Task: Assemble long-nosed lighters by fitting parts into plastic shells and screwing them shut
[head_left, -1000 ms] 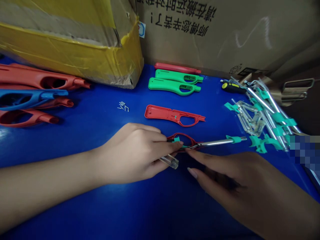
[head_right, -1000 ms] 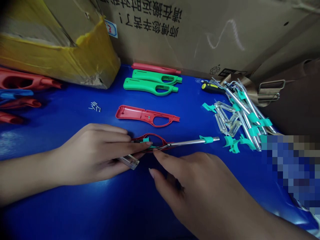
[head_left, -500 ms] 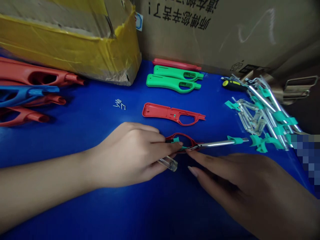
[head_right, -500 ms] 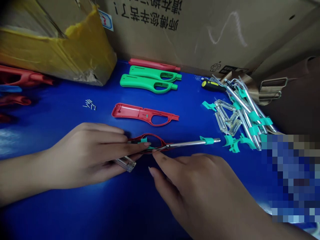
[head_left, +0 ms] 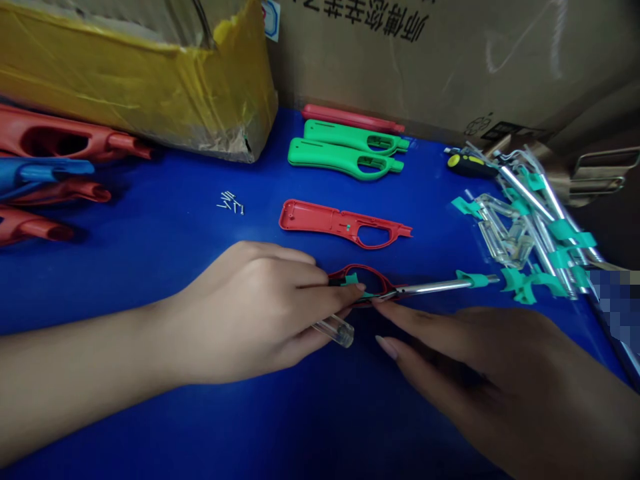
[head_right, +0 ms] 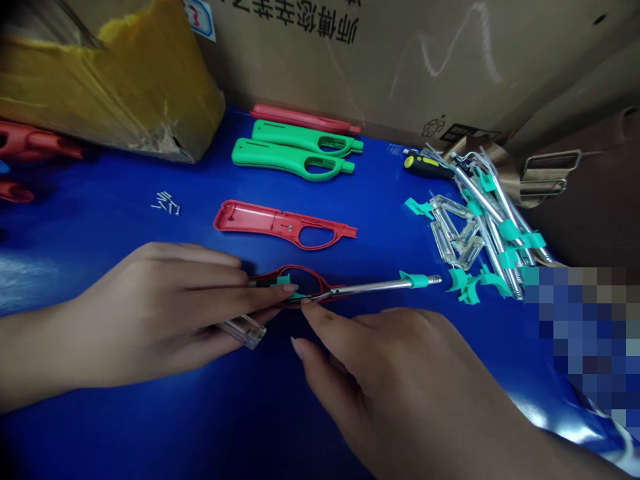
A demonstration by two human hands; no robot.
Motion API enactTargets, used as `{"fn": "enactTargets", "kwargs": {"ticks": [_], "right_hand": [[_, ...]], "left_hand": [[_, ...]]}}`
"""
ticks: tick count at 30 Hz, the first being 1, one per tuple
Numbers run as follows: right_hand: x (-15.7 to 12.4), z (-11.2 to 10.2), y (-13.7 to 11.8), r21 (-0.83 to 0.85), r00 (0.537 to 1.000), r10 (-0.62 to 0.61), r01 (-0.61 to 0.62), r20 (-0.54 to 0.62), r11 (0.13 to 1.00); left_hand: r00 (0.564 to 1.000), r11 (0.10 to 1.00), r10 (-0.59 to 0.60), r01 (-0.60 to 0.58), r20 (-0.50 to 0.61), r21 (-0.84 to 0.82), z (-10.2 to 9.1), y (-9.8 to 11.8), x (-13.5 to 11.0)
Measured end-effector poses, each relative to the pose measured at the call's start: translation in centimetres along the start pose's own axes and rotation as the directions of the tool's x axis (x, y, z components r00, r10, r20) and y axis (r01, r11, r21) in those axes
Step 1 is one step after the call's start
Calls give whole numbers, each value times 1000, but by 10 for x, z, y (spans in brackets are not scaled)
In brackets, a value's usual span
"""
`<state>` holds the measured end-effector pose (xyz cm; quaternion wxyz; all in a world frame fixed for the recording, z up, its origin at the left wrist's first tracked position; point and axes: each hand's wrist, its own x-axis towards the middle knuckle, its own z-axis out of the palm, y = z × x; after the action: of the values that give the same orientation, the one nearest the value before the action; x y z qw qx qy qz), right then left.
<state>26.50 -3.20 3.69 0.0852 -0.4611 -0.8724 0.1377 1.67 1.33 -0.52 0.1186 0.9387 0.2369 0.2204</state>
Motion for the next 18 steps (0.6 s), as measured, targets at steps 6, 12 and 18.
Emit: {"fn": "enactTargets", "kwargs": {"ticks": [6,12,18], "right_hand": [[0,3,0,31,1000,-17,18,-4,999],[4,-3,7,-61,999,-26,23,-48,998],[13,-4,9,-248,978,-204,207,37,946]], "left_hand": [[1000,1000,5,-5,6,-8,1,0,0],[1000,1000,3,-3,-1,-13,0,0,-1],[1000,1000,-1,1,-2,-4,0,-2,-1]]}}
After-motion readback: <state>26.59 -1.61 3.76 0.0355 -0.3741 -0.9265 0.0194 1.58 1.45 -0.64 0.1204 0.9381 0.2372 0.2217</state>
